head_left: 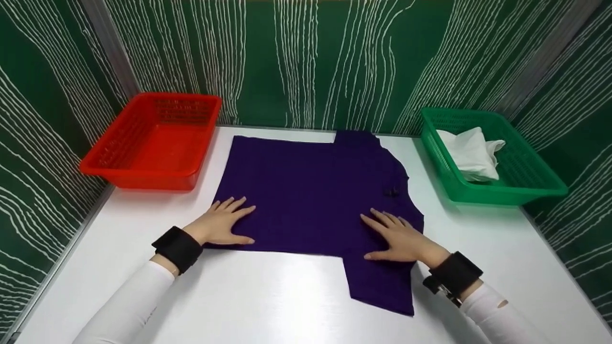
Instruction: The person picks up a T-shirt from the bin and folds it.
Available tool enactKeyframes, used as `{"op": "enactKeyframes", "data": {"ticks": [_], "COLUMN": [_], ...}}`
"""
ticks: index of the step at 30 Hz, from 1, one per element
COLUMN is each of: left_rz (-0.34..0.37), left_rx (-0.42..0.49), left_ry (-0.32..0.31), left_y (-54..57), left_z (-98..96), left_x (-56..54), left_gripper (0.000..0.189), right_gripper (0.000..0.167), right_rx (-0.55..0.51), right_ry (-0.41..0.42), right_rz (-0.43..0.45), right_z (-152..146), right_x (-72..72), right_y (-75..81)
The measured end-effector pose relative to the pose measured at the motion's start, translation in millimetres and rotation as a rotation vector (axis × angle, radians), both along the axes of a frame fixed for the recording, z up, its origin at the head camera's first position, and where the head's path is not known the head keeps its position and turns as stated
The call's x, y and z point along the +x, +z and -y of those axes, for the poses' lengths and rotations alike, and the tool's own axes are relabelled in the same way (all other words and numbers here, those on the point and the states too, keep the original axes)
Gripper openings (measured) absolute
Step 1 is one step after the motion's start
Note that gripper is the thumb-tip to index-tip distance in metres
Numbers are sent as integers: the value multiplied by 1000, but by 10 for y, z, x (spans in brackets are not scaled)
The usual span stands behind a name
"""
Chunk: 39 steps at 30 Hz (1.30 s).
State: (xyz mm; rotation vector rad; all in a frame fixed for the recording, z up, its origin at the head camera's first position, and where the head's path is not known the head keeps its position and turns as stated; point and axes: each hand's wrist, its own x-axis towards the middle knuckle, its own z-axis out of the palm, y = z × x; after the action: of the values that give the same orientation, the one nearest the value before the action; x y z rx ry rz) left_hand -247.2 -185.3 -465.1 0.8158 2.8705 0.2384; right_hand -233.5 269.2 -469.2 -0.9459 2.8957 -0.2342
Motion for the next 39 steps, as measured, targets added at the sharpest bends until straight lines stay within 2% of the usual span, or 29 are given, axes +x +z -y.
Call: {"op": "enactKeyframes", "data": {"ticks": [3, 6, 10, 14, 16, 18, 22, 27, 31, 35, 39], "left_rz": [-60, -124, -251, -388, -428, -450, -451, -467, -558, -628, -598], "left_rx": [11, 11, -37, -116, -153, -177, -201, -205, -289, -399, -399], "left_ry": [-35, -93, -134, -137, -134, -131, -117, -91, -86, -80, -36], "left_y": [22, 17, -21, -71, -93, -110, -136, -155, -174, -193, -203], "left_z": [-80, -180, -290, -366, -389, -406, -434, -478, -528, -555, -494], "left_x": [112, 218, 321, 377, 392, 403, 415, 435, 452, 451, 432], "left_gripper": [81, 74, 64, 59, 59, 59, 62, 63, 48, 44, 57], "right_gripper": [92, 95, 104, 111, 114, 116, 115, 90, 71, 77, 84], "right_rx": [-35, -22, 15, 50, 67, 77, 62, 35, 70, 105, 117], "right_ry": [74, 105, 112, 98, 94, 94, 108, 140, 180, 196, 195], "right_rz": [-86, -134, -132, -106, -89, -61, -34, -127, -220, -276, -292], "right_z": [56, 107, 140, 135, 131, 128, 123, 121, 132, 138, 115], "right_x": [94, 208, 351, 464, 506, 540, 577, 566, 536, 522, 520], "right_y": [-3, -3, -16, -20, -20, -20, -26, -26, -39, -52, -57]}}
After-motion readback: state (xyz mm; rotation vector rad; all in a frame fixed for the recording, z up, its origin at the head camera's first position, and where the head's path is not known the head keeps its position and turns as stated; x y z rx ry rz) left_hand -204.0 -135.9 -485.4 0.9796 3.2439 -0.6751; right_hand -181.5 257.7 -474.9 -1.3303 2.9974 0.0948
